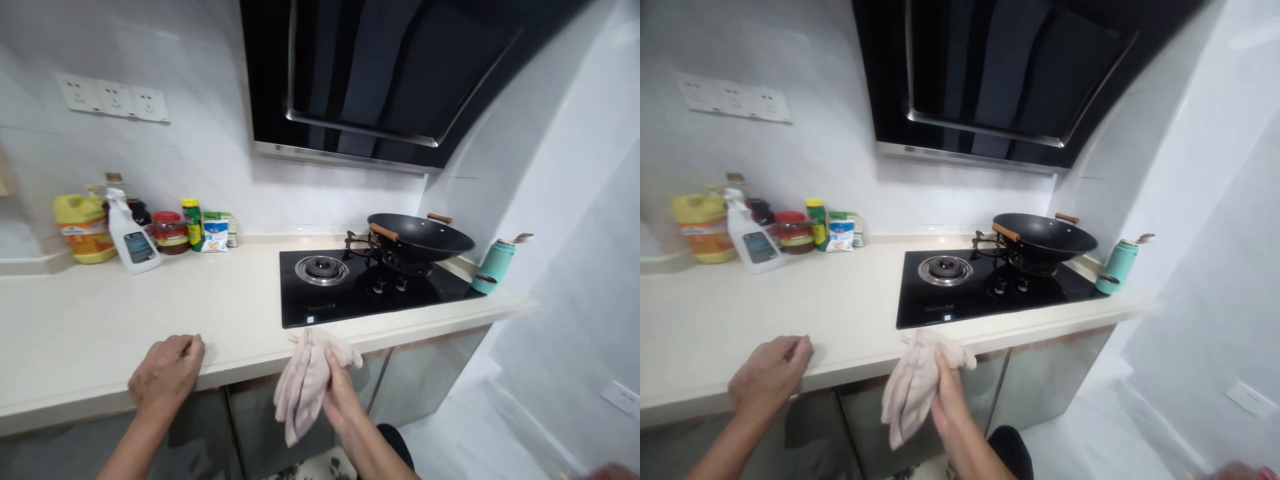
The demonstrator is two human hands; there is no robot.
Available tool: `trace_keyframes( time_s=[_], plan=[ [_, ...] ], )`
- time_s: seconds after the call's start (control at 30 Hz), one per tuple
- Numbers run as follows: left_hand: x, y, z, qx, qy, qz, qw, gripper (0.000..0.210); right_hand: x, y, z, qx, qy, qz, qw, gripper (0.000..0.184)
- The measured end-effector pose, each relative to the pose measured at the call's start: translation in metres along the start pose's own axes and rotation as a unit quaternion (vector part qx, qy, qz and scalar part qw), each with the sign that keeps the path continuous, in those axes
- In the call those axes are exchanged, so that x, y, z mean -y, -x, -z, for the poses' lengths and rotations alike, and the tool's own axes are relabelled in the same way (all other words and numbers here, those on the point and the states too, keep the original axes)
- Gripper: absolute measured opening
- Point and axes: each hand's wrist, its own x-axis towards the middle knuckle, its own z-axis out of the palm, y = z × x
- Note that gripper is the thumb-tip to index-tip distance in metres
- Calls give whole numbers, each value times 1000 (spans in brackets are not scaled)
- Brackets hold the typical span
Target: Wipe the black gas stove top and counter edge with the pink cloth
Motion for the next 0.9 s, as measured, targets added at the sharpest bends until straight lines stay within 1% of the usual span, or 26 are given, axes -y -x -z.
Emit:
trace_keyframes(
  time_s=[0.03,0.1,0.13,0.2,0.27,0.33,0.37,0.43,0.47,0.5,0.53,0.6,0.63,0.7,0.73,0.8,0.83,0.9],
  plan=[
    [-2,2,1,-8,-22,0,1000,29,3,8,7,-13,12,2,1000,47],
    [-6,4,3,-10,-57,-5,998,32,14,24,24,-19,59,-15,998,45],
    [-7,5,4,-7,-62,-7,998,33,21,31,31,-20,91,-18,995,44],
    [-8,6,4,-8,-63,-6,998,33,42,39,40,-24,157,-5,987,46],
    [-8,6,4,-14,-62,-3,998,33,75,34,39,-37,222,38,974,50],
    [-7,7,3,-20,-64,-4,998,32,116,16,27,-70,295,112,946,53],
    [-7,7,3,-24,-65,-6,998,31,138,3,19,-86,344,165,920,52],
    [-6,8,3,-29,-68,-10,997,31,177,-31,1,-111,440,286,844,50],
    [-6,8,3,-30,-69,-12,997,30,192,-49,-6,-121,491,318,802,51],
    [-5,8,3,-32,-71,-14,997,30,203,-67,-13,-139,544,327,760,53],
    [-5,8,3,-34,-71,-17,997,31,209,-84,-16,-172,589,330,718,58],
    [-4,9,2,-40,-70,-25,996,31,211,-112,-17,-217,676,325,625,66],
    [-3,9,2,-45,-69,-27,996,32,207,-124,-13,-220,718,317,579,69],
    [-2,10,0,-53,-69,-33,996,33,197,-142,-4,-189,795,290,498,69],
    [-1,10,-1,-57,-70,-36,995,33,193,-148,0,-164,825,274,465,69],
    [0,10,-2,-63,-71,-41,995,33,190,-160,4,-119,871,238,412,69],
    [0,11,-2,-64,-70,-42,995,32,192,-165,2,-105,888,217,391,71],
    [1,11,-2,-64,-67,-42,995,31,198,-175,-6,-84,913,160,365,77]
  ],
)
